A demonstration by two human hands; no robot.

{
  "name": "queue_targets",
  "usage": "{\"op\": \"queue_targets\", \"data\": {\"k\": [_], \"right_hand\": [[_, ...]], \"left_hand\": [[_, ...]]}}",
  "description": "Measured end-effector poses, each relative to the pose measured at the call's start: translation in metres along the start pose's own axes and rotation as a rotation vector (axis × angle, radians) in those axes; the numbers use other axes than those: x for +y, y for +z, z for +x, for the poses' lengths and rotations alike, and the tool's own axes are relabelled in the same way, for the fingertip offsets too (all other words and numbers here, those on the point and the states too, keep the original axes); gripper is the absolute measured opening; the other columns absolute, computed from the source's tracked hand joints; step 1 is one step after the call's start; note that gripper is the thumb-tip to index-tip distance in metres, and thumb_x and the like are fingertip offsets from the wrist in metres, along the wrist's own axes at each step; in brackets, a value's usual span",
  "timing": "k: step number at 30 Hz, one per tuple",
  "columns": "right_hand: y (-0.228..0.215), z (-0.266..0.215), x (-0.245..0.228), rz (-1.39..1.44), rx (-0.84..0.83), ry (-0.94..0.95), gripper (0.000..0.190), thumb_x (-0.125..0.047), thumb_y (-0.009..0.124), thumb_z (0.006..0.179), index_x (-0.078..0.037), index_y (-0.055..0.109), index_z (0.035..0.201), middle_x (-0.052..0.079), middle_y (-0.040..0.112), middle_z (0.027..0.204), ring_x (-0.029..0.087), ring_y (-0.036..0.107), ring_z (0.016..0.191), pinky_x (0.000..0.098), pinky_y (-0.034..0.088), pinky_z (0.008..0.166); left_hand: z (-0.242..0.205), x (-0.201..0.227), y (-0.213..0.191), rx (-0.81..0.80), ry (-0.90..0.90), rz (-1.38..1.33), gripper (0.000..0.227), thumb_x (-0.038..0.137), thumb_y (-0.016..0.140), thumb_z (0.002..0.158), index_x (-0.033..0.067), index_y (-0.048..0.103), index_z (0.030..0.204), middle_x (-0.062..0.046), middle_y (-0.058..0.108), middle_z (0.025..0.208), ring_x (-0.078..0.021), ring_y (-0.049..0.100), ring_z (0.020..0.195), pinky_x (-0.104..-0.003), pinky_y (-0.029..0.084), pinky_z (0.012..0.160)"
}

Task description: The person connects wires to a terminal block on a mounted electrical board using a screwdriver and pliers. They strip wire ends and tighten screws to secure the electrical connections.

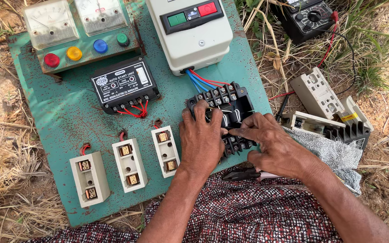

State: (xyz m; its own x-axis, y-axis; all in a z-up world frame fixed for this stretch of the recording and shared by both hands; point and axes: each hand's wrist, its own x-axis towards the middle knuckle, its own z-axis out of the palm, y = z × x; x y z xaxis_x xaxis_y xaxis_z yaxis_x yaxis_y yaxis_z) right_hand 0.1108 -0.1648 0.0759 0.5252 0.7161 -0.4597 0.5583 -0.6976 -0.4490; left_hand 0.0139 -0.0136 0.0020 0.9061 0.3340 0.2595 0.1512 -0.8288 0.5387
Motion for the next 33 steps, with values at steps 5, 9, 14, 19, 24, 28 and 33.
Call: {"op": "queue_targets", "data": {"k": [5,9,14,19,24,28,33], "right_hand": [[-0.0014,0.0012,-0.0020,0.026,-0.022,0.014,0.077,-0.009,0.074,0.063,-0.026,0.068,0.138,0.004,0.057,0.124,0.022,0.051,0.116,0.0406,0.044,0.109],[-0.0013,0.0019,-0.0028,0.007,-0.050,0.062,0.077,-0.010,0.075,0.064,-0.029,0.068,0.138,0.002,0.058,0.122,0.020,0.052,0.113,0.0381,0.045,0.110],[-0.0010,0.0011,-0.0027,-0.025,-0.028,0.023,0.077,-0.008,0.074,0.062,-0.026,0.068,0.137,0.003,0.058,0.123,0.021,0.050,0.113,0.0390,0.045,0.108],[-0.0022,0.0008,-0.0036,0.032,-0.067,0.087,0.075,-0.015,0.079,0.065,-0.029,0.067,0.138,0.002,0.057,0.124,0.021,0.049,0.114,0.0378,0.047,0.108],[-0.0024,0.0037,-0.0013,0.046,-0.132,0.155,0.076,-0.019,0.079,0.067,-0.033,0.064,0.140,0.001,0.052,0.128,0.020,0.047,0.116,0.0382,0.050,0.106],[-0.0003,0.0044,0.0024,0.044,-0.116,0.117,0.075,-0.019,0.080,0.067,-0.032,0.066,0.139,0.000,0.055,0.121,0.019,0.049,0.115,0.0392,0.049,0.108],[-0.0011,0.0032,0.0026,0.050,-0.117,0.113,0.078,-0.017,0.079,0.066,-0.032,0.065,0.141,0.002,0.053,0.124,0.021,0.047,0.113,0.0403,0.048,0.106]], "left_hand": [[-0.0010,-0.0001,0.0022,0.011,-0.005,0.004,0.045,0.013,0.083,0.074,0.0048,0.061,0.112,-0.020,0.041,0.131,-0.0483,0.046,0.120,-0.062,0.049,0.087],[-0.0013,-0.0006,0.0023,0.007,-0.003,-0.021,0.044,0.012,0.083,0.076,0.0049,0.061,0.113,-0.020,0.041,0.132,-0.0475,0.047,0.120,-0.062,0.049,0.089],[-0.0019,-0.0009,0.0019,0.017,0.008,-0.027,0.045,0.012,0.083,0.074,0.0041,0.062,0.113,-0.020,0.041,0.132,-0.0472,0.047,0.119,-0.061,0.048,0.089],[-0.0014,-0.0017,0.0023,0.042,0.012,-0.025,0.043,0.014,0.085,0.075,0.0044,0.064,0.111,-0.018,0.043,0.131,-0.0460,0.048,0.118,-0.060,0.048,0.090],[-0.0019,-0.0036,0.0031,0.039,0.018,-0.036,0.044,0.015,0.085,0.076,0.0036,0.063,0.113,-0.019,0.042,0.130,-0.0449,0.048,0.118,-0.060,0.048,0.093],[-0.0016,-0.0042,0.0029,0.042,0.020,-0.050,0.047,0.016,0.086,0.073,0.0031,0.064,0.113,-0.018,0.041,0.128,-0.0457,0.047,0.118,-0.060,0.047,0.094],[-0.0018,-0.0042,0.0033,0.015,0.001,-0.066,0.047,0.016,0.087,0.074,0.0041,0.064,0.113,-0.017,0.042,0.129,-0.0425,0.048,0.117,-0.058,0.047,0.095]]}}
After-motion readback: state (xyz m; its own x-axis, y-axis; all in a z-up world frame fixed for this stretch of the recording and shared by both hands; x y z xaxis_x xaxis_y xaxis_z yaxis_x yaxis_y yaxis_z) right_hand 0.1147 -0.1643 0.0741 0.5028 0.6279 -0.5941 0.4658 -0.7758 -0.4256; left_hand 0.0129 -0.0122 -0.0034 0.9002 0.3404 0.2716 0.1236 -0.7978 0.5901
